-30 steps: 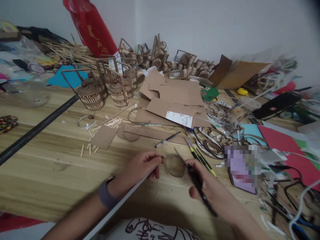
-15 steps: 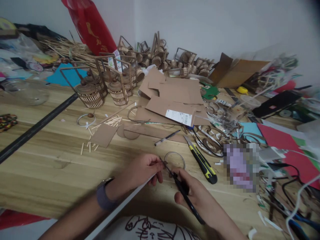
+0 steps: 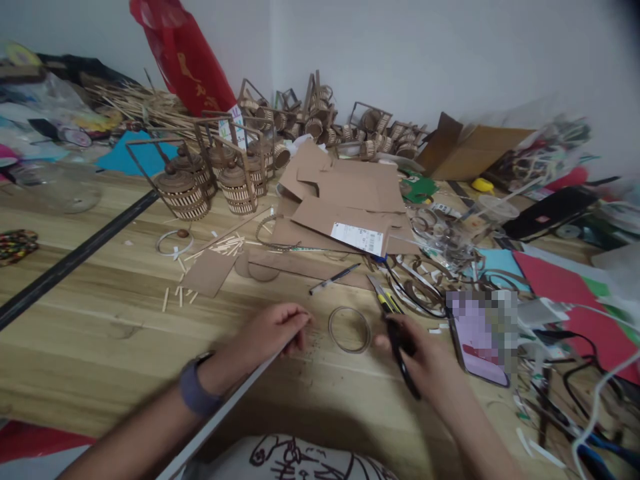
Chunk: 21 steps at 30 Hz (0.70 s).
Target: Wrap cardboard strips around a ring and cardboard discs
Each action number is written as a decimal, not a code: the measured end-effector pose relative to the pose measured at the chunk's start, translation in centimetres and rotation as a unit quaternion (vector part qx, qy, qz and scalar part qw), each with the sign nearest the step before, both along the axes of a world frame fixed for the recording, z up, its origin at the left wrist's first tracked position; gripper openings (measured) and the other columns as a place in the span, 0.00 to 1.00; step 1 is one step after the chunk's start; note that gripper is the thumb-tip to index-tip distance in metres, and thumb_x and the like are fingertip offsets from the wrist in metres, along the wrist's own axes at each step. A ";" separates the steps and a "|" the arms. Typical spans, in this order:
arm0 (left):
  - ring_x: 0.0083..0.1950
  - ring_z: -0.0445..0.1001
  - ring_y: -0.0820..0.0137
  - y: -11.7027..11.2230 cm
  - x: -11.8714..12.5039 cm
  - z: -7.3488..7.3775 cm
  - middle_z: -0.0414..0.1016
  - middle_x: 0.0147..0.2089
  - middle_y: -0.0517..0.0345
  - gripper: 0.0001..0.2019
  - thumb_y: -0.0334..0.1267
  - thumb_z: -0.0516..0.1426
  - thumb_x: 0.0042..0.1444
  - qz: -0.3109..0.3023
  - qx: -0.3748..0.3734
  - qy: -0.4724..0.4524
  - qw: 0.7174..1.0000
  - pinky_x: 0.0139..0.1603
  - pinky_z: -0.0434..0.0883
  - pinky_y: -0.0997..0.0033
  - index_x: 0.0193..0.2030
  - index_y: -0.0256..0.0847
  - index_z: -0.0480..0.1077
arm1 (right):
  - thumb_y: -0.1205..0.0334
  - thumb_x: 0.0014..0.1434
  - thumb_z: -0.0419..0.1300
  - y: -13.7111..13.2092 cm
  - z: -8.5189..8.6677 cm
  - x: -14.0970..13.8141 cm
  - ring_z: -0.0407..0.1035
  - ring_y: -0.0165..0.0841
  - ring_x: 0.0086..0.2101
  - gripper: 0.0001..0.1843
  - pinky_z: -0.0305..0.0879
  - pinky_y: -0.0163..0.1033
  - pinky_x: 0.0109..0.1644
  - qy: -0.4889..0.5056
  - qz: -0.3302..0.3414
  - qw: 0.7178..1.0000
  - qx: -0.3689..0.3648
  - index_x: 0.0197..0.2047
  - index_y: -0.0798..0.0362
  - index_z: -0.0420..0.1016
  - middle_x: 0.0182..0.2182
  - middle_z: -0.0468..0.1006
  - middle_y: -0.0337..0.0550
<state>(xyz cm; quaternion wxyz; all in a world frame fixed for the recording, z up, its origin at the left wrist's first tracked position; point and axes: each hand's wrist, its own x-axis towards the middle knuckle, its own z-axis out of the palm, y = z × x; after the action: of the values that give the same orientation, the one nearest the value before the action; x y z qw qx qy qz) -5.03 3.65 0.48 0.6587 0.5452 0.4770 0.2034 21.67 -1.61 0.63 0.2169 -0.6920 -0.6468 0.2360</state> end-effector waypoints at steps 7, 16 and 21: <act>0.28 0.66 0.70 2.7 -5.7 1.7 0.72 0.27 0.62 0.16 0.49 0.52 0.57 0.151 0.145 0.094 0.973 0.30 0.61 0.73 0.44 0.40 0.67 | 0.56 0.59 0.51 4.6 -2.1 7.6 0.76 0.46 0.34 0.26 0.68 0.45 0.35 -0.248 -0.106 0.960 0.079 0.57 0.60 0.68 0.37 0.80 0.57; 0.34 0.69 0.67 6.3 -10.3 1.3 0.77 0.34 0.59 0.11 0.46 0.51 0.58 -0.021 0.235 0.207 0.949 0.34 0.64 0.73 0.39 0.42 0.69 | 0.56 0.66 0.49 3.6 -1.9 4.9 0.73 0.48 0.34 0.20 0.66 0.48 0.36 -0.411 -0.059 0.896 0.157 0.47 0.59 0.76 0.36 0.79 0.59; 0.35 0.72 0.68 7.7 -9.6 0.7 0.78 0.35 0.59 0.13 0.41 0.47 0.60 -0.101 0.302 0.280 0.906 0.36 0.66 0.74 0.39 0.42 0.71 | 0.54 0.66 0.53 1.0 -2.7 -0.7 0.74 0.40 0.37 0.13 0.66 0.42 0.40 -0.253 0.147 0.943 0.158 0.42 0.51 0.76 0.36 0.79 0.47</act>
<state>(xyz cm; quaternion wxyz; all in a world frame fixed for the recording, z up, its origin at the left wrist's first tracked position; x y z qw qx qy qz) -14.61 11.32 1.19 0.3194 0.7979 0.4995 0.1090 20.96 -0.59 -2.11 0.1155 -0.5827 -0.8041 -0.0233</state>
